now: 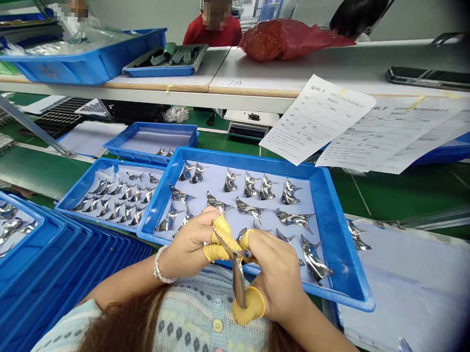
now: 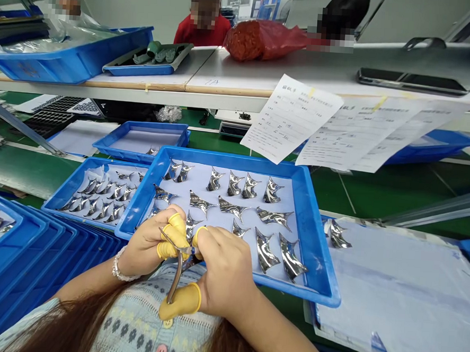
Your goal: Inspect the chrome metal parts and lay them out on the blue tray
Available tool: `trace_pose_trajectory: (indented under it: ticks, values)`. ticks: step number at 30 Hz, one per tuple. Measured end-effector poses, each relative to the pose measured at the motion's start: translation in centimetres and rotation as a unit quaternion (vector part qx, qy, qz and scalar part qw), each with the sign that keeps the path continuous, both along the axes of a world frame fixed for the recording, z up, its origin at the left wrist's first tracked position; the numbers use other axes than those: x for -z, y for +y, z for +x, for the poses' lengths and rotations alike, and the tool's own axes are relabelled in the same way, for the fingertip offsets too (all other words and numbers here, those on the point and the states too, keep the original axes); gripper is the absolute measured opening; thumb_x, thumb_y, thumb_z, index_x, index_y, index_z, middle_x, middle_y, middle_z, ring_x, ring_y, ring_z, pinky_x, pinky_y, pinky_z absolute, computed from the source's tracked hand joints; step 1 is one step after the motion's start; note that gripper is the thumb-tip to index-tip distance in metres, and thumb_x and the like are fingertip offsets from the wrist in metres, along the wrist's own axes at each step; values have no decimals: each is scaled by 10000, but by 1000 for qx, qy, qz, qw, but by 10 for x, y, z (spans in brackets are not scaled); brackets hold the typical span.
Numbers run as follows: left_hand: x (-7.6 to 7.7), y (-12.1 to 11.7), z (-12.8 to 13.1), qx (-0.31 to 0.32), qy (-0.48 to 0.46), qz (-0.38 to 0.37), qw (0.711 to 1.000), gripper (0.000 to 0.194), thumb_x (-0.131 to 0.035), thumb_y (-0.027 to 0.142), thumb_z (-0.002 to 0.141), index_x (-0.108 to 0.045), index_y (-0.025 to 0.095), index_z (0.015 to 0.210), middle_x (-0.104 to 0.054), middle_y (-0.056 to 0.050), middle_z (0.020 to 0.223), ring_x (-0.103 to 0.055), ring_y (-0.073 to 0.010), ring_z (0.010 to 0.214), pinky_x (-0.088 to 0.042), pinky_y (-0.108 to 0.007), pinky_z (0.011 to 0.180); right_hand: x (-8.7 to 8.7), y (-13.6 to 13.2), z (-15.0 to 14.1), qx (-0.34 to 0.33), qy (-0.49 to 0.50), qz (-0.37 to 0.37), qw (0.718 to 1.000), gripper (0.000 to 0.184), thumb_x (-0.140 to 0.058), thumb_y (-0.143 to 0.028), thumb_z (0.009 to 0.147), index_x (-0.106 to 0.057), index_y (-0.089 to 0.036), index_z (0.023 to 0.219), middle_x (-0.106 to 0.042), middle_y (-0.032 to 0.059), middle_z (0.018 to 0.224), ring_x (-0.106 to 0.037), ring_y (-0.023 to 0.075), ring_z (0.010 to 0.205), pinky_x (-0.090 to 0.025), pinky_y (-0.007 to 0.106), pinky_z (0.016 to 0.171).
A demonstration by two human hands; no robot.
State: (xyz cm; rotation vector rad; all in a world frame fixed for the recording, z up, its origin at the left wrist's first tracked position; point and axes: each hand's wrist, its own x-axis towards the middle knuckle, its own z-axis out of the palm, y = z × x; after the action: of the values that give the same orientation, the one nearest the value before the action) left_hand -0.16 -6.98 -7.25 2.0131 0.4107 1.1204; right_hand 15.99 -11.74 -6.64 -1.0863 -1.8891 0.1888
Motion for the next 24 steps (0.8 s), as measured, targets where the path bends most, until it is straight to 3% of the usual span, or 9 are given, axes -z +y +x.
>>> trace_pose_trajectory:
  ticks: [15, 20, 24]
  values:
    - [-1, 0, 1, -1, 8, -1, 1000, 209, -517, 340, 886, -650, 193, 818, -513, -16, 723, -463, -140, 749, -384, -286, 718, 0, 1, 1, -4, 3, -3, 1000, 585, -142, -750, 831, -264, -228, 597, -286, -38, 514, -236, 118, 447, -198, 275, 455]
    - [0, 0, 3, -11, 7, -20, 1000, 248, -512, 356, 887, -647, 184, 770, -508, -15, 712, -459, -134, 738, -388, -280, 722, -2, 1, 3, -28, 12, 8, 999, 542, -245, -686, 871, -240, -226, 584, -272, -42, 508, -232, 113, 446, -189, 271, 453]
    - [-1, 1, 3, -12, 6, -20, 1000, 269, -504, 377, 887, -659, 186, 778, -514, -21, 704, -469, -139, 733, -399, -284, 711, -2, 1, 3, -18, 10, 5, 1000, 558, -224, -725, 847, -244, -226, 597, -279, -41, 516, -241, 114, 452, -194, 271, 461]
